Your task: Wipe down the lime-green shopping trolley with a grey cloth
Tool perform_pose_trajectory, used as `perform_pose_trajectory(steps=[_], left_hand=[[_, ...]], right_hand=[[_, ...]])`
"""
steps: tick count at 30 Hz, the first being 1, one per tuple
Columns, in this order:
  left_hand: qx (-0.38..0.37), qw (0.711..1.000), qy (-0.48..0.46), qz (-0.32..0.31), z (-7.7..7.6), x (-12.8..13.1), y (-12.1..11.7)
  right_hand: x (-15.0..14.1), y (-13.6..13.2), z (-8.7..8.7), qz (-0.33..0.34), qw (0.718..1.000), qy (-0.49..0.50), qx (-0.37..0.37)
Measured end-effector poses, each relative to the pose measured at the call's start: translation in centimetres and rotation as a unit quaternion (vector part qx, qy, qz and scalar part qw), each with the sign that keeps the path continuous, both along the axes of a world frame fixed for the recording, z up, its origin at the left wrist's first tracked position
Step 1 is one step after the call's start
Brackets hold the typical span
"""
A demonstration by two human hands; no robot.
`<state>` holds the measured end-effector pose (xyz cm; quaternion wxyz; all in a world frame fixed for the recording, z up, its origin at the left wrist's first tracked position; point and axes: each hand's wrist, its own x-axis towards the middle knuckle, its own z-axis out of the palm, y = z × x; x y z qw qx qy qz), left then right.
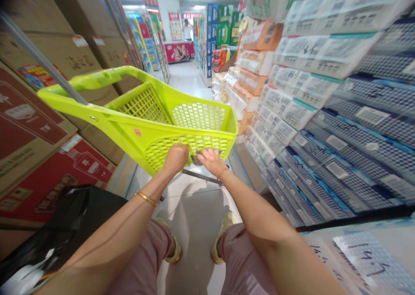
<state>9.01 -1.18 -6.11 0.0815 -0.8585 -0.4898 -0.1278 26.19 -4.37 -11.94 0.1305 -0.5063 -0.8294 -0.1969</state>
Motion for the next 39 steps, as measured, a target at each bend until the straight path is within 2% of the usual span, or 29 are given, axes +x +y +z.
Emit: perform_pose_trajectory(steps=[5,8,11,16,20,23,26,30,34,36,39], left_hand=[[-0.005,1.0,0.002,0.01,0.0,0.2,0.1],[-0.011,1.0,0.006,0.017,0.1,0.2,0.0],[-0.01,1.0,0.01,0.009,0.2,0.2,-0.1],[0.0,1.0,0.008,-0.003,0.1,0.0,0.0],[0.008,1.0,0.009,-0.003,0.0,0.0,0.2],[0.007,1.0,0.005,-0.001,-0.1,0.1,0.3],[0.009,1.0,0.003,-0.003,-0.2,0.1,0.3],[0.007,1.0,0.01,-0.001,-0.1,0.1,0.3],[-0.004,1.0,0.004,0.017,0.1,0.2,0.0],[-0.008,1.0,-0.001,0.016,0.1,0.2,-0.1],[-0.004,1.0,0.001,0.008,0.0,0.1,-0.1]], right_hand=[[0.0,1.0,4.0,-0.038,0.987,0.091,0.129],[-0.2,1.4,5.3,-0.075,0.97,0.137,0.189],[-0.6,1.6,4.6,-0.076,0.972,0.134,0.175],[-0.8,1.1,1.0,-0.039,0.995,0.053,0.079],[-0.4,0.1,-1.5,-0.005,1.0,-0.011,0.003],[-0.2,-0.2,-2.2,0.01,0.999,-0.031,-0.021],[-0.2,0.0,-1.2,-0.003,1.0,-0.019,0.005],[-0.4,0.8,1.9,-0.017,0.996,0.037,0.081],[-0.5,1.3,4.6,-0.073,0.975,0.117,0.173],[-0.6,1.5,4.9,-0.081,0.971,0.127,0.188],[-0.7,1.4,3.9,-0.074,0.979,0.105,0.158]])
